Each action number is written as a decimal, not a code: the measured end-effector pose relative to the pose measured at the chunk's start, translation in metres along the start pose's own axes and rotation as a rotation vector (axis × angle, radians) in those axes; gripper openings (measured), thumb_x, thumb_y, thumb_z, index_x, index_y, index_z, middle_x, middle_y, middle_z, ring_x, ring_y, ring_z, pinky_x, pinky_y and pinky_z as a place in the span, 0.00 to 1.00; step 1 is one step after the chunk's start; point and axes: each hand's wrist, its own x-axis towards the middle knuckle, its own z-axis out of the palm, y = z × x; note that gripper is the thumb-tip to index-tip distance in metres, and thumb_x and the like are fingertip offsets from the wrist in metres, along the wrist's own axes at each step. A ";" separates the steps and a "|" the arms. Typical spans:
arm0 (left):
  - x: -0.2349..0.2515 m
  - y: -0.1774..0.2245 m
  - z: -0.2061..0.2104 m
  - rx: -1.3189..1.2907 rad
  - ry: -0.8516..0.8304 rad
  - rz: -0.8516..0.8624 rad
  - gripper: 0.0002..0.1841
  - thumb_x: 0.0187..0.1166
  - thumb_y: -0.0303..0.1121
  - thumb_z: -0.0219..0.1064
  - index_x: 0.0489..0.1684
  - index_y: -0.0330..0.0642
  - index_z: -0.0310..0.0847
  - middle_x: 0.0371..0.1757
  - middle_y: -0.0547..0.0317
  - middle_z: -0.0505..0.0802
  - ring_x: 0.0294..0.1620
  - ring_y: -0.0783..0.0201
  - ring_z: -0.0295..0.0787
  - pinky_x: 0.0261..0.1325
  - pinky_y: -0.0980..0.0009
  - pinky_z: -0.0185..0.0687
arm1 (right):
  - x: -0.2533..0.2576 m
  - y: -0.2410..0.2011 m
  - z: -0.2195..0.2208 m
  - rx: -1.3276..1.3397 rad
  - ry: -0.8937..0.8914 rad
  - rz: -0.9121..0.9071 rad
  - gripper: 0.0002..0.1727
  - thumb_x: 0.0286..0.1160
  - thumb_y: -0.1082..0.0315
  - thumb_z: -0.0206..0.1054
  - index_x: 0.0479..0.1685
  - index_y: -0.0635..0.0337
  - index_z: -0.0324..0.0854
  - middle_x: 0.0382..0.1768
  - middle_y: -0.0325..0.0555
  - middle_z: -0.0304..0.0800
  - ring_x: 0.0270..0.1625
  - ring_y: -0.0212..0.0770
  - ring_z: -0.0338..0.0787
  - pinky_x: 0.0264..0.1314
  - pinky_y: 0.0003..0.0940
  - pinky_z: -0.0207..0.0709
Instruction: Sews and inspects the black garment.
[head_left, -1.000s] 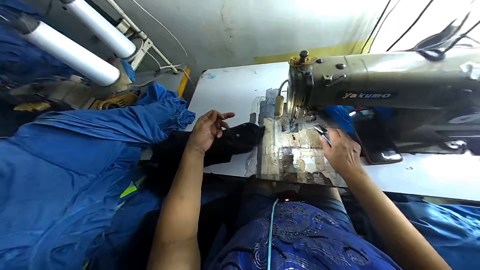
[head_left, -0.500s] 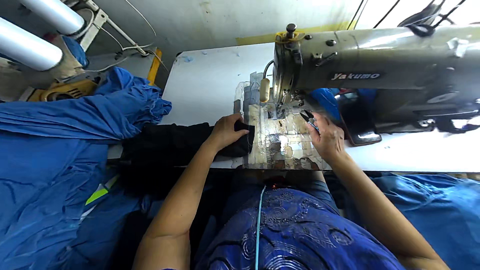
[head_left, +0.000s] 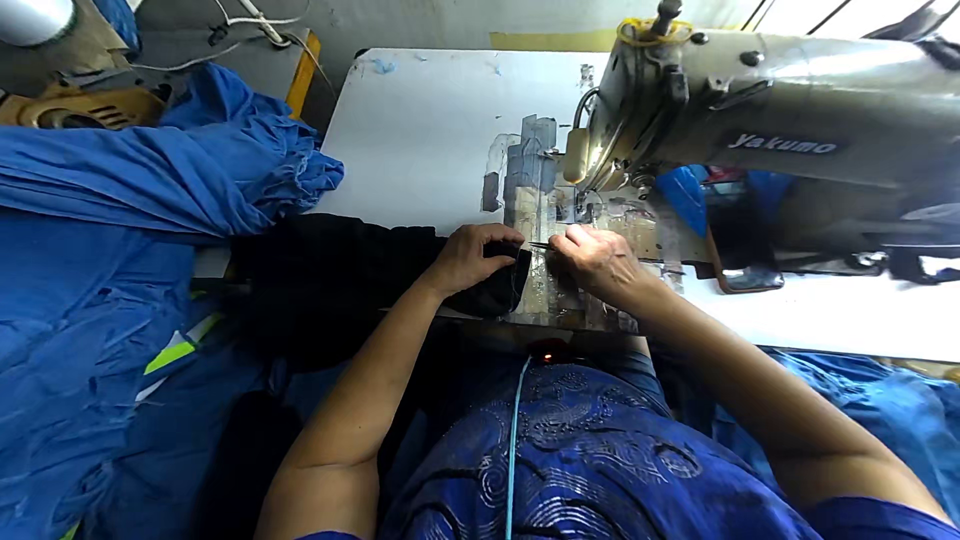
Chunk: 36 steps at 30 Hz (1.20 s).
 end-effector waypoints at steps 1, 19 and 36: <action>0.000 -0.001 0.000 0.000 0.003 0.007 0.16 0.69 0.23 0.76 0.57 0.34 0.90 0.58 0.51 0.95 0.63 0.62 0.91 0.74 0.61 0.80 | 0.001 0.000 -0.001 -0.009 -0.007 -0.009 0.06 0.76 0.76 0.63 0.40 0.66 0.87 0.28 0.56 0.82 0.29 0.55 0.87 0.26 0.46 0.79; 0.001 0.000 -0.002 0.081 0.036 0.069 0.25 0.67 0.30 0.80 0.64 0.29 0.84 0.71 0.38 0.86 0.64 0.53 0.88 0.68 0.62 0.83 | 0.002 -0.008 -0.003 -0.099 -0.067 0.076 0.05 0.74 0.76 0.65 0.41 0.69 0.85 0.29 0.58 0.86 0.27 0.57 0.90 0.23 0.50 0.81; -0.097 0.138 -0.131 0.376 0.466 -0.092 0.14 0.87 0.32 0.61 0.58 0.31 0.84 0.49 0.57 0.93 0.52 0.80 0.88 0.64 0.75 0.83 | 0.006 -0.075 0.006 0.723 0.123 0.061 0.36 0.76 0.51 0.72 0.75 0.73 0.75 0.68 0.67 0.83 0.63 0.51 0.89 0.66 0.44 0.84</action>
